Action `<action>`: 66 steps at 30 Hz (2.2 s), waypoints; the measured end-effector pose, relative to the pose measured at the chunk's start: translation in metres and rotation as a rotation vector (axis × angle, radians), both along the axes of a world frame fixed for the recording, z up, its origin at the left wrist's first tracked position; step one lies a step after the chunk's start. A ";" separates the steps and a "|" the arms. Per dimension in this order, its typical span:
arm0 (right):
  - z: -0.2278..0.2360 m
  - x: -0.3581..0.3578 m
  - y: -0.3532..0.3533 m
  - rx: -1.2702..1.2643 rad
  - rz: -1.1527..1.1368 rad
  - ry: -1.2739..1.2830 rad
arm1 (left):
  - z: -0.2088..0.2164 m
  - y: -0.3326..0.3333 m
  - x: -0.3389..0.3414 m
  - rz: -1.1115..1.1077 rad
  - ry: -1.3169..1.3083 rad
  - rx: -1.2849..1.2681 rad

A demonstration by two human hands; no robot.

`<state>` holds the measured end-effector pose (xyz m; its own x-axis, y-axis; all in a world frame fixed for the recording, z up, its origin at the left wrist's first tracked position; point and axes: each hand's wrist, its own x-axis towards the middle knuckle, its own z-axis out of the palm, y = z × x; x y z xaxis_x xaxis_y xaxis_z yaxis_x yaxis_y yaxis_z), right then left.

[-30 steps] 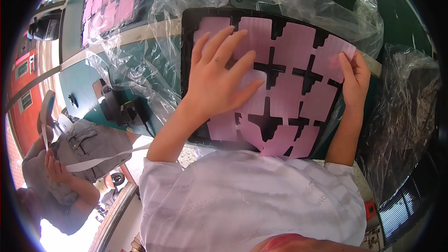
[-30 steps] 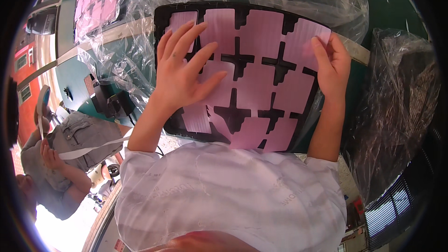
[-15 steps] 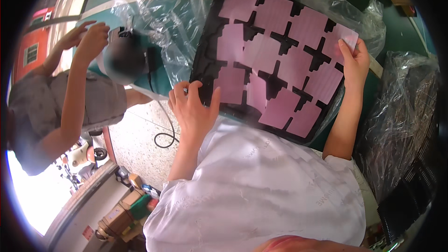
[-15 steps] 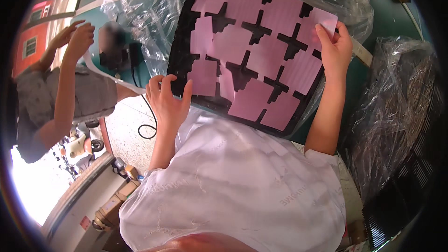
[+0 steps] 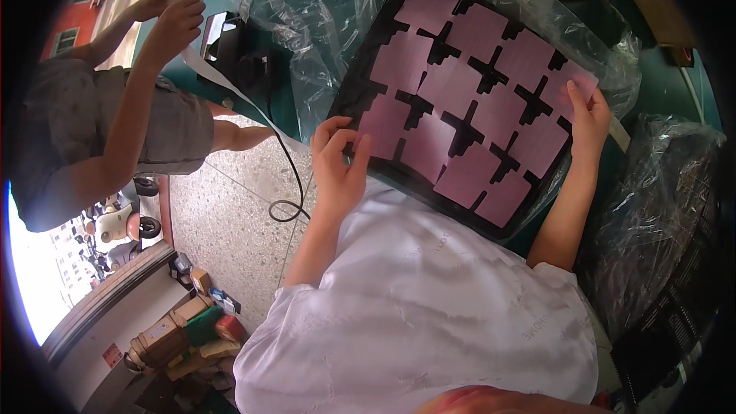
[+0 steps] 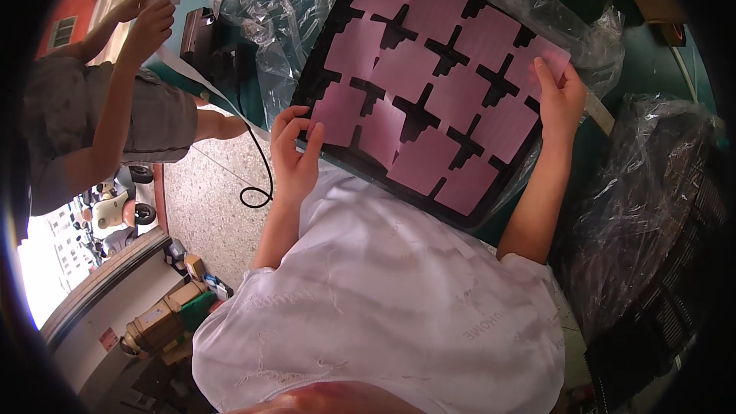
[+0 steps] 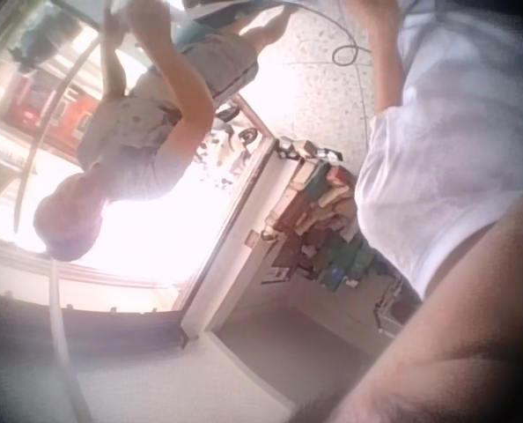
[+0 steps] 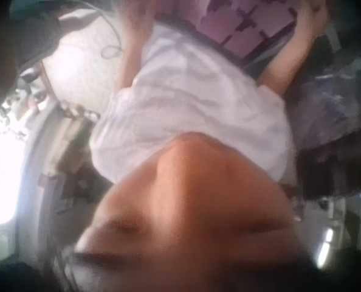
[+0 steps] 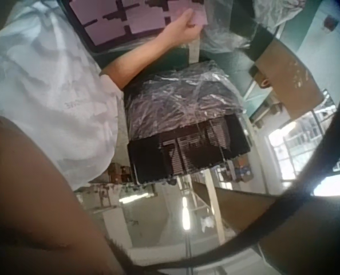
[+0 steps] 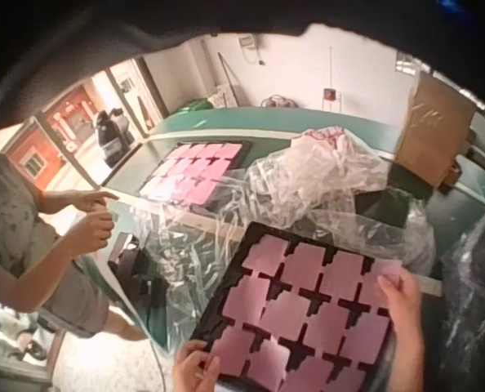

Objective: Assembling pink foam inserts into black plastic packaging trays at a workbench.

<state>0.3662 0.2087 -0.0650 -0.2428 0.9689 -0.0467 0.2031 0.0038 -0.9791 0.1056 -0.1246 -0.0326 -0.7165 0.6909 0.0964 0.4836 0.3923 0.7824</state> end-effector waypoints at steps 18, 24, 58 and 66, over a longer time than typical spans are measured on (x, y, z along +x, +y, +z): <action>-0.010 0.008 0.011 0.048 -0.058 -0.009 | -0.020 -0.009 -0.024 0.164 0.067 -0.130; -0.015 0.014 0.013 0.023 -0.045 0.021 | -0.019 -0.008 -0.023 0.163 0.103 -0.164; -0.015 0.019 0.017 0.018 -0.068 -0.080 | -0.025 -0.003 -0.020 0.177 0.192 -0.135; -0.016 0.019 0.017 0.042 -0.062 -0.047 | -0.025 -0.004 -0.020 0.177 0.194 -0.135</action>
